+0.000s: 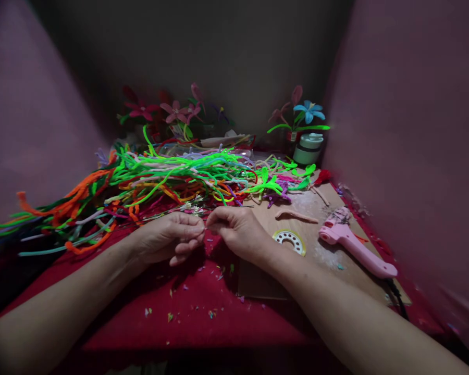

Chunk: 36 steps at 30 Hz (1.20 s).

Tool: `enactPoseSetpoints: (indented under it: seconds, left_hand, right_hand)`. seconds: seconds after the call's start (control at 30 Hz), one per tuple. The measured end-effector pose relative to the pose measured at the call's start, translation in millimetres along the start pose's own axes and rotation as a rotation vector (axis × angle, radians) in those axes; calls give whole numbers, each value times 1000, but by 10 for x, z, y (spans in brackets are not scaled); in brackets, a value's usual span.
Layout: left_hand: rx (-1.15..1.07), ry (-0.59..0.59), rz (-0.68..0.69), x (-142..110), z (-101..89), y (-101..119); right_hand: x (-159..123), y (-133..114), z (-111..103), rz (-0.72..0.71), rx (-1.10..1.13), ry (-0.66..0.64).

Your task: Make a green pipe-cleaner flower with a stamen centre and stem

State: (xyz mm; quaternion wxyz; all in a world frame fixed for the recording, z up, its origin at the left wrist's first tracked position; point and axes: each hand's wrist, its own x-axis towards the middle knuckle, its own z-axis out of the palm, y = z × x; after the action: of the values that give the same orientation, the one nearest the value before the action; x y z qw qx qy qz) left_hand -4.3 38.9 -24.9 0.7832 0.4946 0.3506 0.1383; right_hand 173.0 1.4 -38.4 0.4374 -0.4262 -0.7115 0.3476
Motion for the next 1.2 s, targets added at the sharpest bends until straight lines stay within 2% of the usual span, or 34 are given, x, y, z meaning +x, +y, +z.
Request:
enactPoseSetpoints:
  seconds: [0.17, 0.3, 0.43, 0.6, 0.7, 0.83, 0.93, 1.0, 1.07, 1.13, 1.2]
  left_hand:
    - [289, 171, 144, -43, 44, 32]
    - [540, 214, 229, -80, 102, 55]
    - [810, 303, 314, -82, 141, 39]
    - [1274, 401, 681, -59, 115, -15]
    - [1400, 409, 797, -44, 83, -51]
    - [1462, 424, 848, -39, 70, -79]
    - [1433, 428, 818, -50, 96, -68]
    - [1346, 426, 729, -61, 121, -41]
    - [1166, 386, 545, -69, 137, -6]
    - [909, 292, 317, -71, 133, 24]
    - [660, 191, 172, -66, 108, 34]
  right_hand:
    - [28, -36, -33, 264, 286, -73]
    - [16, -14, -26, 322, 484, -103]
    - [14, 1, -9, 362, 509, -105]
    - [11, 35, 5, 459, 555, -108]
    - [4, 77, 8, 465, 558, -101]
    - [1, 115, 7, 429, 522, -86]
    - [3, 100, 6, 416, 504, -86]
    - [7, 57, 3, 417, 472, -78]
    - [14, -6, -3, 416, 417, -72]
    - [21, -75, -11, 420, 338, -76]
    - [26, -126, -15, 432, 254, -85]
